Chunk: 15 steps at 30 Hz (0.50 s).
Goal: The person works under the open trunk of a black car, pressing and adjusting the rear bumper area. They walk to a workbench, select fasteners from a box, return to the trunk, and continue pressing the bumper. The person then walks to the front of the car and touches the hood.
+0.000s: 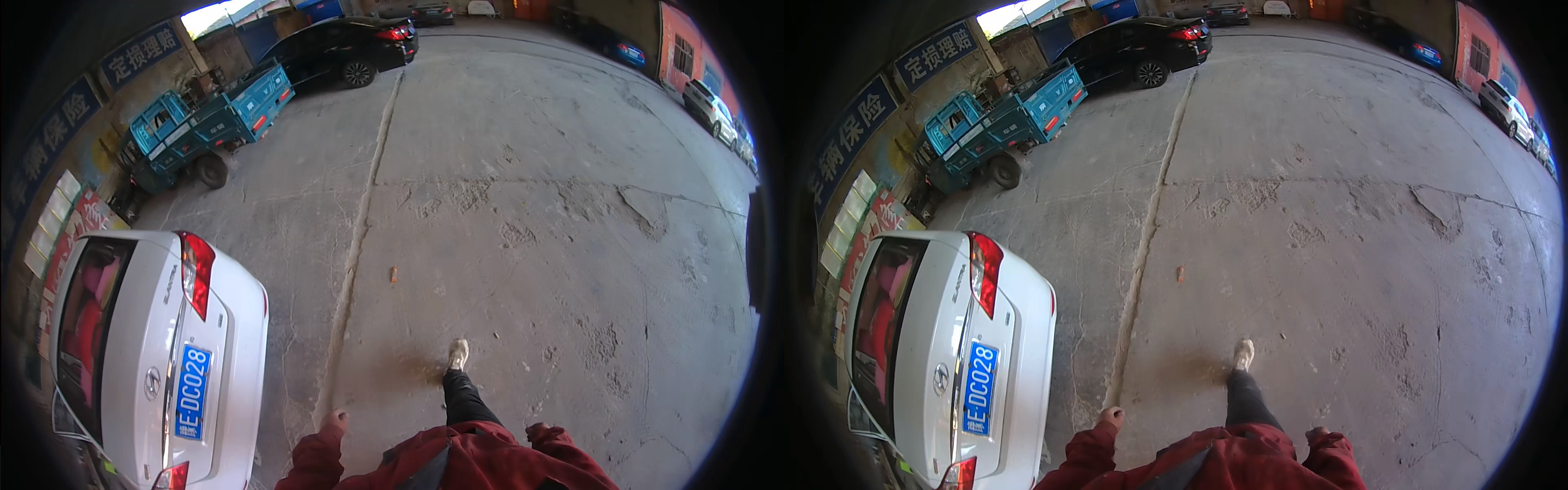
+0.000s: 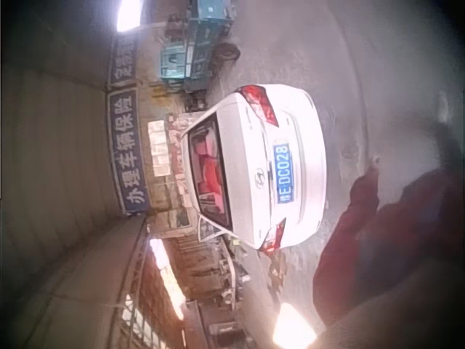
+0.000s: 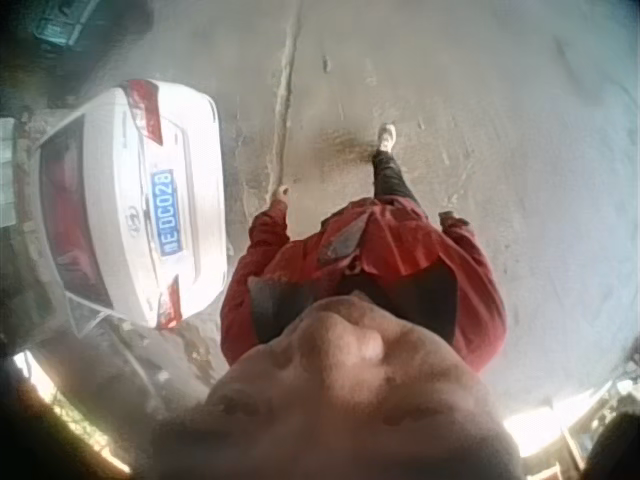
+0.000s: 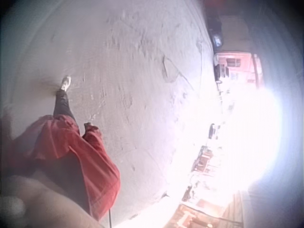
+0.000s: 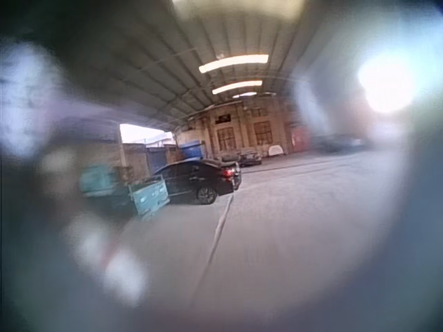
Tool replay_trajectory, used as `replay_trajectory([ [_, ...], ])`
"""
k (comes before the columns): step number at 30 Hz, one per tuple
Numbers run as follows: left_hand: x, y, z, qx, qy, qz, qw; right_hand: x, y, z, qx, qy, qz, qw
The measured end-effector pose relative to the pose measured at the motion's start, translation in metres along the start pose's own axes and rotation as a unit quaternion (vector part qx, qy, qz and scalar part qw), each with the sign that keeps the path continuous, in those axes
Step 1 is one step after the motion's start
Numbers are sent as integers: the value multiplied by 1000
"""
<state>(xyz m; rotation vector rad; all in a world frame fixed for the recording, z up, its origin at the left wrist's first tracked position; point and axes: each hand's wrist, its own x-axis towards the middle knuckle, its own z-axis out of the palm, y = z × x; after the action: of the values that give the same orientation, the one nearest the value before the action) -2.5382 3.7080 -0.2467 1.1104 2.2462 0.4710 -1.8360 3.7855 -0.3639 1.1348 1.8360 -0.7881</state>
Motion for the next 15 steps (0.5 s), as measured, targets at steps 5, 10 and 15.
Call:
replay_trajectory([
  [5, 102, 37, -28, 119, -163, -93, 975, 93, 19, -187, 397, -19, 169, 902],
  [10, 190, 128, -28, 71, -212, -148, 963, 200, 31, -478, 315, 134, 109, 933],
  [15, 367, 197, -23, 41, -214, -153, 964, 333, 6, -781, 225, 360, -37, 905],
])
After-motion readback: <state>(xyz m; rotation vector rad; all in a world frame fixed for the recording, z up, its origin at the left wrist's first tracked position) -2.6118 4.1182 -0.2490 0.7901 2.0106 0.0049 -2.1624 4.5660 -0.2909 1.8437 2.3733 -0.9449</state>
